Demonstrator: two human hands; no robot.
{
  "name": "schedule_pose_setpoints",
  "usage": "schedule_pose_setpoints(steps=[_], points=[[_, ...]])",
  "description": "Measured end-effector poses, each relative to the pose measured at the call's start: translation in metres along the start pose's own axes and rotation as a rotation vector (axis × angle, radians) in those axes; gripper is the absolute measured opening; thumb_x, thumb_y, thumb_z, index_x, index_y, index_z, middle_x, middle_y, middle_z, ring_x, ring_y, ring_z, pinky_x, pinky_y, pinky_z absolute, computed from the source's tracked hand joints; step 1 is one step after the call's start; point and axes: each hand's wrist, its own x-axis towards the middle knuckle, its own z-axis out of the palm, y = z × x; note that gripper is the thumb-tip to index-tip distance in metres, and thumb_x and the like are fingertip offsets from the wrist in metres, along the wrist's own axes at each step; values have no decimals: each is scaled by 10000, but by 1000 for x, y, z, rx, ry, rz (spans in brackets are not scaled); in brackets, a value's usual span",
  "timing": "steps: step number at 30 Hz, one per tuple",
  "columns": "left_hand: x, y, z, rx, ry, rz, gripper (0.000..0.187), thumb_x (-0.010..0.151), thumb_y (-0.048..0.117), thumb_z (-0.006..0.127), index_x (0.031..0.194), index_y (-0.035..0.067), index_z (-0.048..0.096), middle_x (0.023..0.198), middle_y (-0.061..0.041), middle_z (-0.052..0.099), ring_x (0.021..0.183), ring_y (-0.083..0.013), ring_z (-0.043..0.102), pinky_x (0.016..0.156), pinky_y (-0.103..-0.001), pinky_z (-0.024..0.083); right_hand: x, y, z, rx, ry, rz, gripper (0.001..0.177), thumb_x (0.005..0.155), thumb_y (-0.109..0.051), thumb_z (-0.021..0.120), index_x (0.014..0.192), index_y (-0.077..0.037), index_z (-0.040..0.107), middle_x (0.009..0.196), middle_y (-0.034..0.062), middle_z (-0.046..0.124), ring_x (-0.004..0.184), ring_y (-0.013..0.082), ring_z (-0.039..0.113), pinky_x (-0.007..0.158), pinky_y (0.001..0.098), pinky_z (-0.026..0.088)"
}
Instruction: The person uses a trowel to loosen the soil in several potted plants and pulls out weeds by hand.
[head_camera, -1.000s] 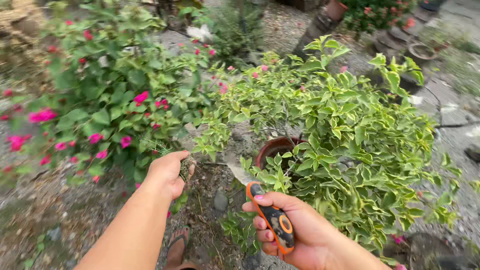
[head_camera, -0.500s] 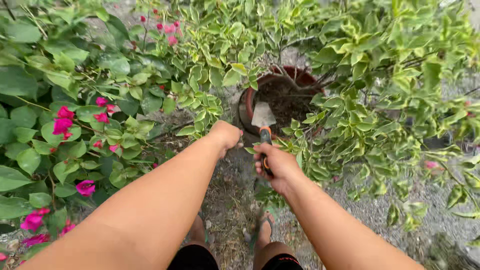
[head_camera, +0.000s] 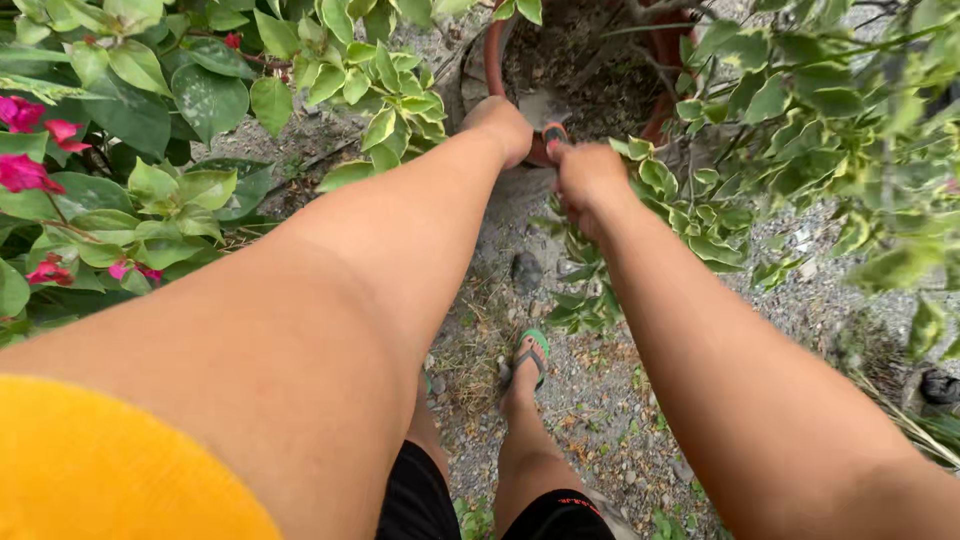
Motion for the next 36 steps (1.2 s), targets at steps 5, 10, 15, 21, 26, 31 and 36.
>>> schedule_pose_setpoints(steps=[5, 10, 15, 21, 26, 31, 36], points=[[17, -1, 10, -38, -163, 37, 269, 936, 248, 627, 1097, 77, 755, 1109, -140, 770, 1022, -281, 753, 878, -395, 565, 46, -16, 20, 744, -227, 152, 226, 1013, -360, 636, 981, -142, 585, 652, -4, 533, 447, 93, 404, 414, 252, 285], [70, -4, 32, 297, -103, 236, 254, 979, 182, 595, 1096, 42, 771, 1109, -162, 763, 1028, -298, 734, 868, -398, 562, -14, -3, -10, 585, -135, 123, 245, 977, -374, 635, 1049, -141, 614, 678, 5, 557, 452, 92, 400, 415, 252, 283], [98, -1, 29, 919, -171, 549, 265, 920, 123, 638, 1139, 74, 780, 1152, -158, 757, 1055, -343, 732, 871, -442, 572, -54, 2, -29, 289, 20, -19, 242, 948, -336, 649, 1101, -148, 660, 698, -6, 564, 460, 97, 388, 411, 278, 292], [81, 30, 16, 806, -197, 444, 300, 873, 176, 690, 1147, 106, 788, 1211, -158, 725, 1133, -341, 693, 953, -437, 542, -44, -11, -52, 240, -2, -11, 268, 954, -371, 643, 1096, -144, 657, 697, -2, 564, 459, 108, 420, 414, 301, 308], [47, 80, -21, 355, 130, 161, 293, 869, 199, 705, 1128, 81, 775, 1235, -173, 714, 1189, -323, 667, 1001, -428, 516, -31, -11, -56, 271, -44, 5, 242, 937, -347, 649, 1087, -156, 648, 686, 7, 569, 451, 115, 419, 411, 314, 309], [62, 109, -31, 481, 70, 208, 367, 871, 104, 687, 1234, 56, 711, 1330, -158, 665, 1234, -346, 640, 978, -459, 551, -34, 0, -53, 277, -55, 15, 311, 934, -357, 671, 1093, -91, 646, 679, 37, 566, 418, 117, 414, 377, 305, 284], [111, 77, -19, 452, 39, 255, 328, 907, 122, 647, 1222, 59, 717, 1314, -166, 670, 1221, -358, 643, 973, -481, 542, -36, -13, -30, 368, 18, 99, 319, 905, -330, 693, 1148, -123, 680, 663, 44, 581, 385, 124, 389, 358, 312, 263]])
